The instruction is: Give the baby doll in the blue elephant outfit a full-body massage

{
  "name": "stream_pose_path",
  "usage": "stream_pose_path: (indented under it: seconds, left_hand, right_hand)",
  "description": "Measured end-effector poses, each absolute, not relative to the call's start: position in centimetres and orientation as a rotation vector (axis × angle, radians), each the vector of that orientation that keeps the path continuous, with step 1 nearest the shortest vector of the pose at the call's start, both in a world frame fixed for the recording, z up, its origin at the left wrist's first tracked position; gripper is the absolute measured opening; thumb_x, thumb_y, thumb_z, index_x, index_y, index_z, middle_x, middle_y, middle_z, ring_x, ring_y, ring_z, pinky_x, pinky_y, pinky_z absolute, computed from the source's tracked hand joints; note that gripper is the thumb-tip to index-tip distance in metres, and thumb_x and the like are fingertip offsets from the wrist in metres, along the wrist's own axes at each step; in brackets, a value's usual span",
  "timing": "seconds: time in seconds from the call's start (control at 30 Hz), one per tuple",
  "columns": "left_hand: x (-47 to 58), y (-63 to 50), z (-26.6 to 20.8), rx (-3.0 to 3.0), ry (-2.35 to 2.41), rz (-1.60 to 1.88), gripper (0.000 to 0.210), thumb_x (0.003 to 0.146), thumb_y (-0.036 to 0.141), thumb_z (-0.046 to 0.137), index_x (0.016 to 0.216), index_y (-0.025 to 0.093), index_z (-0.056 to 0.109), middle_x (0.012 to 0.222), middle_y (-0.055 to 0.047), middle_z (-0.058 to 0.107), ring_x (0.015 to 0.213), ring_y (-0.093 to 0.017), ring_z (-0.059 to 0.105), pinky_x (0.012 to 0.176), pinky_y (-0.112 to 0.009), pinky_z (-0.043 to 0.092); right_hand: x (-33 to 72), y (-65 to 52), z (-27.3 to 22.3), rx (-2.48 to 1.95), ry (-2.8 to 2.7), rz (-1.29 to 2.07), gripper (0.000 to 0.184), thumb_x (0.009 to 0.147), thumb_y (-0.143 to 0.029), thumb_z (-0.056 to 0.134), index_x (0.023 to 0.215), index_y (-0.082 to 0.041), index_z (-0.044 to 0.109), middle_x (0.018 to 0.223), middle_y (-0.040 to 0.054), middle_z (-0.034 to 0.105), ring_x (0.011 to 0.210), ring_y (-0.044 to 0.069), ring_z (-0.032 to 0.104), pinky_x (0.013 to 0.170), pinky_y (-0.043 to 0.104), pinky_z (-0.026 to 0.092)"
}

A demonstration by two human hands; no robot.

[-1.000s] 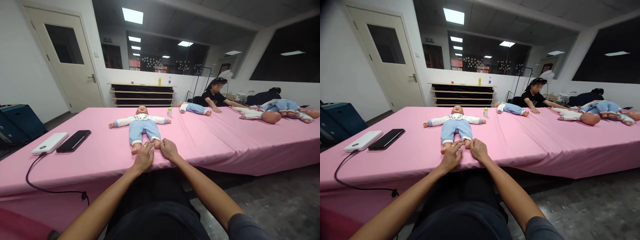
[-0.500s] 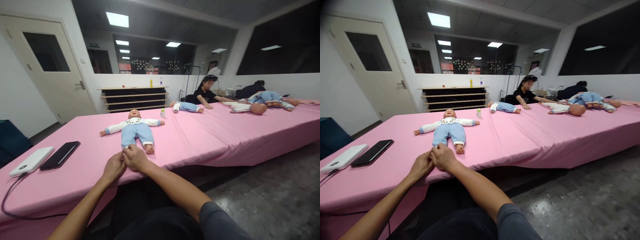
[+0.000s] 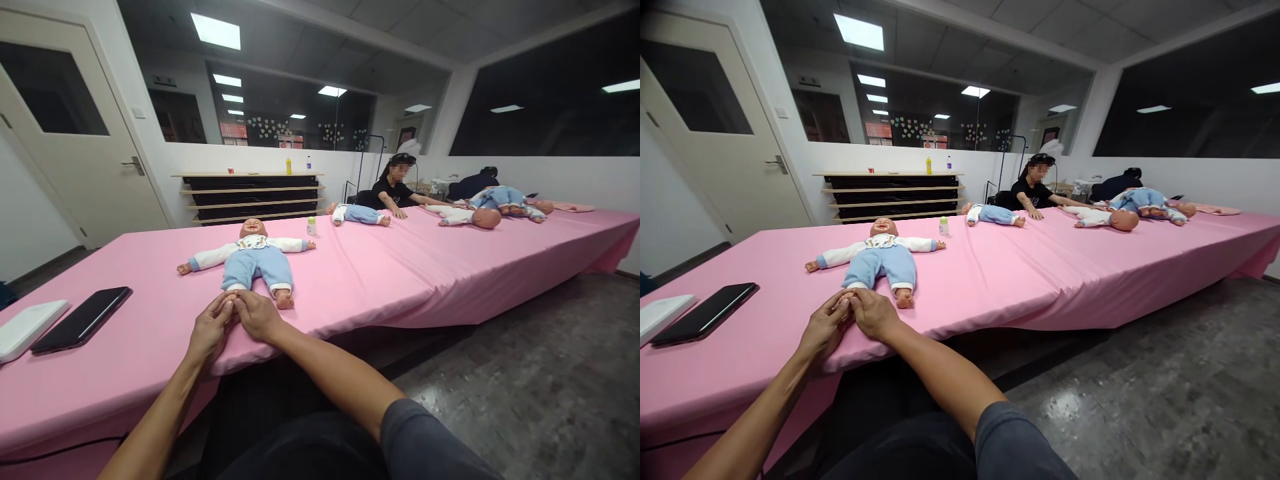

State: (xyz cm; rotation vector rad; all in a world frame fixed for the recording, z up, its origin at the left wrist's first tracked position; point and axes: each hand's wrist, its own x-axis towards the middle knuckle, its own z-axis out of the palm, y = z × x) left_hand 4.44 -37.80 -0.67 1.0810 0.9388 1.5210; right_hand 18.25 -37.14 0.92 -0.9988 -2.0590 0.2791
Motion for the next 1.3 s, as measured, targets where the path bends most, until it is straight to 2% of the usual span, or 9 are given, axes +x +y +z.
stream_pose_path:
  seconds: [0.1, 0.3, 0.43, 0.57, 0.8, 1.03, 1.2, 1.3]
  left_hand:
    - [4.0, -37.6, -0.9, 0.972, 0.811, 1.432, 0.057, 0.069, 0.042, 0.082, 0.119, 0.018, 0.066, 0.124, -0.011, 0.067, 0.109, -0.023, 0.065, 0.093, -0.035, 0.056]
    - [3.9, -37.3, -1.2, 0.919, 0.858, 1.444, 0.054, 0.071, 0.034, 0.083, 0.120, 0.018, 0.068, 0.115, -0.010, 0.071, 0.090, -0.016, 0.070, 0.077, -0.023, 0.059]
    - [4.0, -36.9, -1.7, 0.950, 0.920, 1.436, 0.053, 0.072, 0.037, 0.081, 0.120, 0.017, 0.068, 0.117, -0.011, 0.071, 0.095, -0.018, 0.070, 0.080, -0.025, 0.058]
    - [3.8, -36.7, -2.0, 0.938, 0.916, 1.421, 0.055, 0.075, 0.043, 0.076, 0.122, 0.016, 0.067, 0.121, -0.012, 0.069, 0.103, -0.022, 0.068, 0.082, -0.028, 0.058]
    - [3.6, -36.9, -1.5, 0.947, 0.905, 1.404, 0.048, 0.075, 0.041, 0.075, 0.115, 0.017, 0.070, 0.110, -0.009, 0.072, 0.088, -0.020, 0.069, 0.067, -0.026, 0.058]
    - [3.5, -36.5, -1.6, 0.865, 0.885, 1.432, 0.044, 0.077, 0.034, 0.071, 0.118, 0.017, 0.069, 0.111, -0.008, 0.071, 0.094, -0.019, 0.068, 0.070, -0.025, 0.058]
    - [3.7, -36.6, -1.7, 0.892, 0.876, 1.432, 0.043, 0.075, 0.032, 0.076, 0.114, 0.017, 0.070, 0.110, -0.008, 0.071, 0.095, -0.019, 0.067, 0.077, -0.025, 0.057]
    - [4.1, -37.3, -1.3, 0.937, 0.823, 1.424, 0.046, 0.071, 0.036, 0.080, 0.110, 0.015, 0.070, 0.107, -0.009, 0.071, 0.092, -0.017, 0.067, 0.082, -0.026, 0.056]
  right_hand:
    - [18.2, -37.2, 0.9, -1.029, -2.076, 0.264, 0.031, 0.103, -0.030, 0.036, 0.130, -0.026, 0.050, 0.120, 0.0042, 0.064, 0.108, 0.020, 0.061, 0.092, 0.032, 0.048]
    - [17.9, -36.7, -0.1, -1.088, -2.050, 0.184, 0.034, 0.094, -0.033, 0.052, 0.127, -0.024, 0.051, 0.115, 0.0057, 0.065, 0.103, 0.021, 0.062, 0.090, 0.032, 0.048]
    - [17.7, -36.4, -0.5, -1.145, -2.035, 0.111, 0.027, 0.096, -0.036, 0.048, 0.119, -0.022, 0.055, 0.108, 0.0059, 0.068, 0.095, 0.022, 0.064, 0.083, 0.031, 0.048]
    - [17.7, -36.3, -0.6, -1.185, -2.084, 0.074, 0.028, 0.100, -0.042, 0.042, 0.110, -0.020, 0.057, 0.102, 0.0070, 0.070, 0.086, 0.021, 0.066, 0.076, 0.030, 0.048]
    - [18.0, -36.1, -0.6, -1.138, -2.126, 0.139, 0.024, 0.102, -0.032, 0.037, 0.112, -0.022, 0.057, 0.103, 0.0039, 0.070, 0.091, 0.020, 0.066, 0.078, 0.028, 0.048]
    - [18.0, -37.1, 0.5, -1.089, -2.099, 0.140, 0.028, 0.104, -0.034, 0.032, 0.123, -0.023, 0.050, 0.110, 0.0048, 0.067, 0.097, 0.020, 0.065, 0.081, 0.028, 0.048]
    - [18.0, -37.2, 0.1, -1.038, -2.141, 0.072, 0.028, 0.098, -0.034, 0.047, 0.124, -0.024, 0.051, 0.110, 0.0050, 0.066, 0.098, 0.021, 0.063, 0.085, 0.029, 0.048]
    - [18.0, -36.7, -0.5, -1.055, -2.123, 0.070, 0.029, 0.098, -0.031, 0.046, 0.125, -0.023, 0.053, 0.109, 0.0069, 0.066, 0.098, 0.022, 0.062, 0.086, 0.031, 0.047]
